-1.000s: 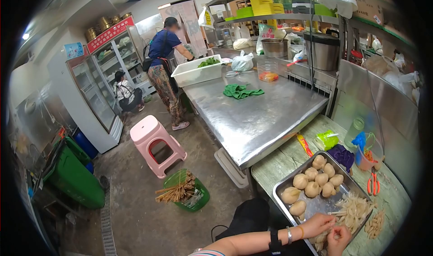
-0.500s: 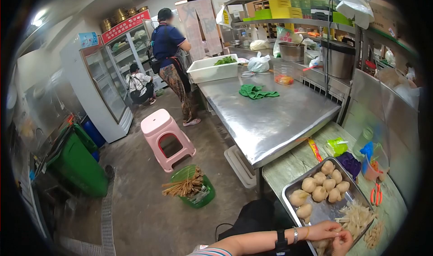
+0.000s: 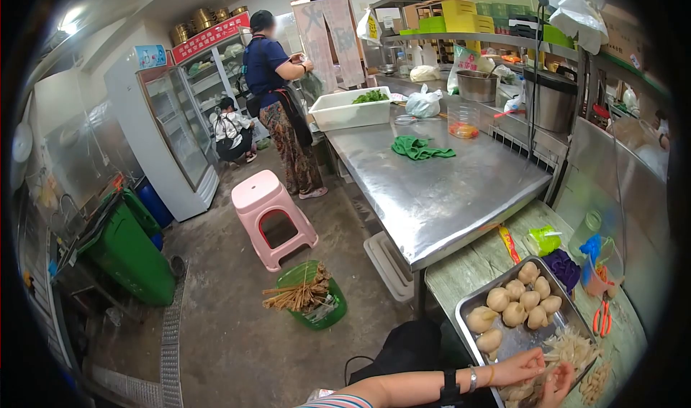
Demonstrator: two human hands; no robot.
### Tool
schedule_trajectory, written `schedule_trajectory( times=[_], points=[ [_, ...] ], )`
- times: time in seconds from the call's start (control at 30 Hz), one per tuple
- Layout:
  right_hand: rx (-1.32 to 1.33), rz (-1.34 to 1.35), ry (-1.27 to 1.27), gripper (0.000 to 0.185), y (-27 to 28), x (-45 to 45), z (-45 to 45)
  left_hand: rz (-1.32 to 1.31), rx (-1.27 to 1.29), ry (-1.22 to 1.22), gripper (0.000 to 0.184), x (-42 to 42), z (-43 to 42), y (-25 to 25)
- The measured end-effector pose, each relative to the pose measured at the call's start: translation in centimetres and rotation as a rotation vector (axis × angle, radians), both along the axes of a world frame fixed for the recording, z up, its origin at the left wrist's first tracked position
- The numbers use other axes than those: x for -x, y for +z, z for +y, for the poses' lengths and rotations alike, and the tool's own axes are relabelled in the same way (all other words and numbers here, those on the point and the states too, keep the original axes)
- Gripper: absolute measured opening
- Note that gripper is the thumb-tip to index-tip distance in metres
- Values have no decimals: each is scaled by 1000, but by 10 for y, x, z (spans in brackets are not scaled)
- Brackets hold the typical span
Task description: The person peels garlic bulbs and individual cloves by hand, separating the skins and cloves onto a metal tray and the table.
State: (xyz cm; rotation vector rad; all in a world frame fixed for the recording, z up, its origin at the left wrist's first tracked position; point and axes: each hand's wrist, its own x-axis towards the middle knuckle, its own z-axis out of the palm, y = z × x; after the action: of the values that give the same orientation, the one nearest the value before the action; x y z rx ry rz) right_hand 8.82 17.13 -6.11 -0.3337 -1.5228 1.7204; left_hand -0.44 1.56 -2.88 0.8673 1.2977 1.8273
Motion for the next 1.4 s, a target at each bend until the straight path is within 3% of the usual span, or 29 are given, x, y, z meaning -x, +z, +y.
schedule_trajectory(
  times=[0.1, 0.2, 0.3, 0.4, 0.5, 0.63, 0.73, 0.8, 0.83, 0.9, 1.03, 1.13, 1.2, 1.23, 1.33, 1.4],
  points=[
    [-222, -192, 224, 20, -44, -5, 26, 102, -98, 90, 18, -2, 13, -24],
    [-156, -200, 286, 16, -66, -7, 50, 87, -53, 93, 18, -3, 5, -8],
    [-135, -332, 331, 15, -29, -8, 23, 41, -87, 117, 17, -3, 4, -8],
    [-121, -218, 338, 17, -46, -7, 29, 71, -79, 124, 16, -2, 2, -5],
    [-83, -316, 348, 16, -39, -10, 31, 83, -95, 106, 16, -3, 0, 0],
    [-107, -240, 320, 14, -64, -9, 47, 181, -76, 87, 16, 0, 1, -2],
    [-152, -198, 376, 15, -70, -9, 54, 83, -23, -16, 16, 2, -3, 9],
    [-122, -190, 343, 18, -65, -9, 49, -177, 37, -85, 14, 0, -7, 17],
    [-122, -190, 343, 18, -58, -10, 45, -177, 37, -85, 14, 0, -3, 10],
    [-63, -242, 377, 18, -42, -13, 39, 351, -3, 310, 13, -3, 6, -3],
    [-258, -196, 178, 18, -52, -8, 34, 461, -17, 317, 15, -7, 1, -3],
    [-437, -251, 143, 16, -41, -11, 24, 431, 124, 194, 18, -2, -1, 0],
    [-444, -277, 179, 15, -48, -10, 30, 168, 120, -18, 16, 3, 3, -3],
    [-445, -277, 178, 15, -50, -10, 30, 168, 120, -19, 16, 4, 3, -5],
    [-359, -276, 163, 15, -55, -9, 36, 215, 72, -55, 22, 4, -1, 2],
    [-207, -182, 181, 13, -55, -9, 43, 56, 40, -114, 32, 2, -6, 12]
  ],
)
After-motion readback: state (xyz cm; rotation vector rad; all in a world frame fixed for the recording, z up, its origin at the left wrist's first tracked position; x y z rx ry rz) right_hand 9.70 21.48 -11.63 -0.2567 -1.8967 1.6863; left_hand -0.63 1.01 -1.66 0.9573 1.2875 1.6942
